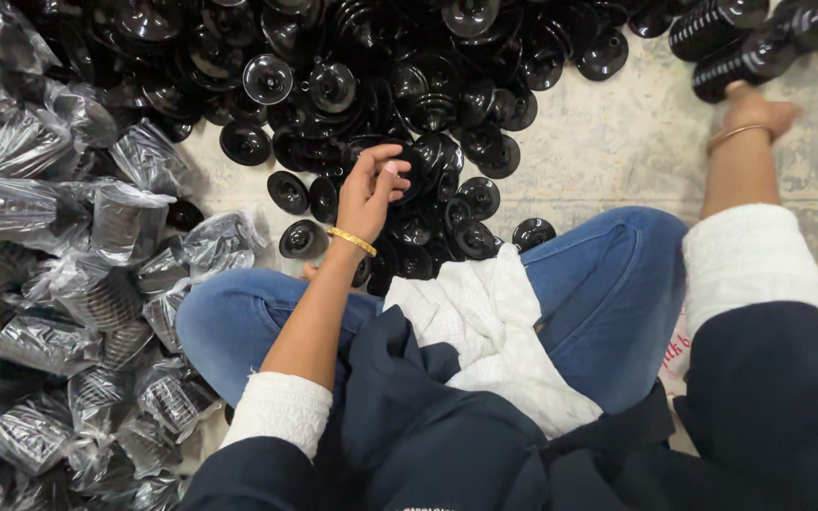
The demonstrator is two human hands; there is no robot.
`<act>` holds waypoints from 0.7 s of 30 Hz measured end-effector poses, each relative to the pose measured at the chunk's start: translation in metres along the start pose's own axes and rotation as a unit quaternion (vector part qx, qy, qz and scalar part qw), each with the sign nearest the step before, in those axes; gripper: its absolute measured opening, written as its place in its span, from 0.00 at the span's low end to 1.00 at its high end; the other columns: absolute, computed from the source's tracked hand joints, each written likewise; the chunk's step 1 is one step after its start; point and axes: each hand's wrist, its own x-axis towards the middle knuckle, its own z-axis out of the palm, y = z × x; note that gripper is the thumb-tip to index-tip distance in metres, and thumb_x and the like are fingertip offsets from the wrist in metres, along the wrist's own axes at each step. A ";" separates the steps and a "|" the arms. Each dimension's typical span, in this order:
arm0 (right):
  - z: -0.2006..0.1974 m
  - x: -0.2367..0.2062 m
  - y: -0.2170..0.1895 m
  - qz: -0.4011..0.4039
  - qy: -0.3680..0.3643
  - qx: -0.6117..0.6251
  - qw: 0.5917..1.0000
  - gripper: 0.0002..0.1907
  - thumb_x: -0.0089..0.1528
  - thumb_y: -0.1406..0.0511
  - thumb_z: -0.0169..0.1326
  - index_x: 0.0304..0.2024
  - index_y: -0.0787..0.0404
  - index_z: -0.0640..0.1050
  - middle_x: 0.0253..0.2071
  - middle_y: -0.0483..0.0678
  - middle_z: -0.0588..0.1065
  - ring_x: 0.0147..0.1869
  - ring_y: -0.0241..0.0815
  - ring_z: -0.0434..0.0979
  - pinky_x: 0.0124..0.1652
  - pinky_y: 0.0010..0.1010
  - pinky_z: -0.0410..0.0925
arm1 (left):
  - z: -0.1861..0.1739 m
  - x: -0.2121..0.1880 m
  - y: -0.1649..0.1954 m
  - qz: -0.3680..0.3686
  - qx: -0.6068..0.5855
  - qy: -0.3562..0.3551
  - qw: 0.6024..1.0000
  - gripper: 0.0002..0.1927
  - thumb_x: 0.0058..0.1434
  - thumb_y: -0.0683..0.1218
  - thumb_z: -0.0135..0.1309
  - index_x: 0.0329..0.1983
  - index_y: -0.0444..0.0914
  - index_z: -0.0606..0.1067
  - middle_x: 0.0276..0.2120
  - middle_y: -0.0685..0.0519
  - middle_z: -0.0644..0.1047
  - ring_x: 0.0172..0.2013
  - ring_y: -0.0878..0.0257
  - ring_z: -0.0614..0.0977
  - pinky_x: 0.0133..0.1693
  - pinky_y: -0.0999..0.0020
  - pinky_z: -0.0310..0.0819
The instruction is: The person sits on the floor among large piles of black plastic components and plastic-wrapped bundles. They pick up individual black plastic pieces, fit and stack them together into ribbed stacks, and place finished stacks aside with the other completed stacks.
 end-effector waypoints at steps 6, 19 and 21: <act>0.016 -0.020 0.000 0.059 -0.339 -0.098 0.934 0.19 0.70 0.68 0.59 0.62 0.67 0.73 0.56 0.54 0.75 0.54 0.45 0.83 0.49 0.41 0.77 | 0.001 -0.008 0.002 0.005 0.043 -0.004 0.999 0.15 0.72 0.44 0.48 0.61 0.37 0.71 0.47 0.51 0.81 0.41 0.67 0.83 0.43 0.73 0.79; 0.077 -0.040 0.007 -0.111 -0.401 -0.245 0.875 0.29 0.67 0.54 0.67 0.66 0.53 0.73 0.60 0.44 0.75 0.61 0.41 0.75 0.50 0.35 0.70 | 0.002 -0.012 -0.004 -0.002 0.088 0.009 0.996 0.13 0.70 0.41 0.49 0.57 0.36 0.74 0.44 0.52 0.82 0.38 0.68 0.84 0.41 0.74 0.80; 0.100 -0.065 0.026 -0.174 -0.455 -0.206 0.849 0.31 0.64 0.55 0.69 0.65 0.56 0.73 0.63 0.49 0.73 0.66 0.46 0.73 0.62 0.37 0.67 | -0.002 -0.012 -0.008 -0.002 0.088 0.020 0.996 0.13 0.70 0.41 0.50 0.57 0.37 0.74 0.44 0.52 0.82 0.38 0.67 0.84 0.40 0.74 0.80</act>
